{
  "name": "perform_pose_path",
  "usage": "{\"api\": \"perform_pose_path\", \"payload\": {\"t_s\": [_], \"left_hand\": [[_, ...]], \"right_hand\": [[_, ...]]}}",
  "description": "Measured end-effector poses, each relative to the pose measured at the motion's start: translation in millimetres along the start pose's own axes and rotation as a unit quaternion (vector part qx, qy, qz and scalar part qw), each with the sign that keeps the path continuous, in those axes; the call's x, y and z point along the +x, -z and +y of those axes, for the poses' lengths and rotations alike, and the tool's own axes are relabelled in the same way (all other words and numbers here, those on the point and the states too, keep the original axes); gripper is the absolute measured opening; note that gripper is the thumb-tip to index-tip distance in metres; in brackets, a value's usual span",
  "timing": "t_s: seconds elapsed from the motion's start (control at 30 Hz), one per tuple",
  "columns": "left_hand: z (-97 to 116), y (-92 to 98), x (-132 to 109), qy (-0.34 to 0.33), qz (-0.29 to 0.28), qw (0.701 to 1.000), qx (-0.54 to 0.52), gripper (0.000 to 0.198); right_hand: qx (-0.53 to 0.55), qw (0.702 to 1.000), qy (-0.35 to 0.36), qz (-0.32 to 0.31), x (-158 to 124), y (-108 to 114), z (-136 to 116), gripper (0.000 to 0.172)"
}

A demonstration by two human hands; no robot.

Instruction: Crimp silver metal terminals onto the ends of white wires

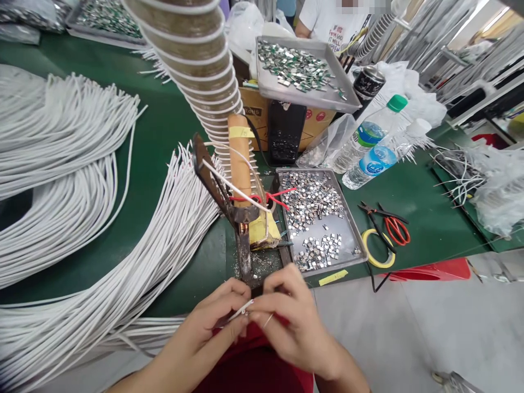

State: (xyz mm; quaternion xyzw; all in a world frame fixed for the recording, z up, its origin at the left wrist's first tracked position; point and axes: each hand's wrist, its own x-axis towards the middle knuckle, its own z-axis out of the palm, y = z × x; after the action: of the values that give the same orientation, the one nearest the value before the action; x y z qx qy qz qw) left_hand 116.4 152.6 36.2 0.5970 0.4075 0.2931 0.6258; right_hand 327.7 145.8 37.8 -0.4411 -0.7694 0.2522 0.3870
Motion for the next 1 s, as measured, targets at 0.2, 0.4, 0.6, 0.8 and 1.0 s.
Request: {"api": "perform_pose_path", "payload": {"t_s": [0.2, 0.4, 0.6, 0.8, 1.0], "left_hand": [[-0.5, -1.7, -1.3, 0.025, 0.045, 0.999, -0.016, 0.020], [-2.5, -2.8, -2.2, 0.059, 0.074, 0.995, -0.040, 0.016], [0.4, -1.3, 1.7, 0.070, 0.086, 0.992, -0.052, 0.019], [11.6, 1.2, 9.2, 0.055, 0.087, 0.988, -0.112, 0.019], [6.7, -1.9, 9.4, 0.065, 0.092, 0.979, -0.172, 0.012]], "right_hand": [[-0.239, 0.962, -0.095, 0.095, 3.2, 34.7, 59.5, 0.017], [-0.272, 0.951, -0.108, 0.103, 4.3, 37.7, 87.8, 0.015], [-0.109, 0.987, -0.064, 0.100, 0.6, 17.5, 42.0, 0.014], [-0.043, 0.997, -0.015, 0.062, -2.7, -8.6, 5.9, 0.018], [-0.046, 0.996, 0.007, 0.071, -3.9, -16.4, -1.6, 0.022]]}}
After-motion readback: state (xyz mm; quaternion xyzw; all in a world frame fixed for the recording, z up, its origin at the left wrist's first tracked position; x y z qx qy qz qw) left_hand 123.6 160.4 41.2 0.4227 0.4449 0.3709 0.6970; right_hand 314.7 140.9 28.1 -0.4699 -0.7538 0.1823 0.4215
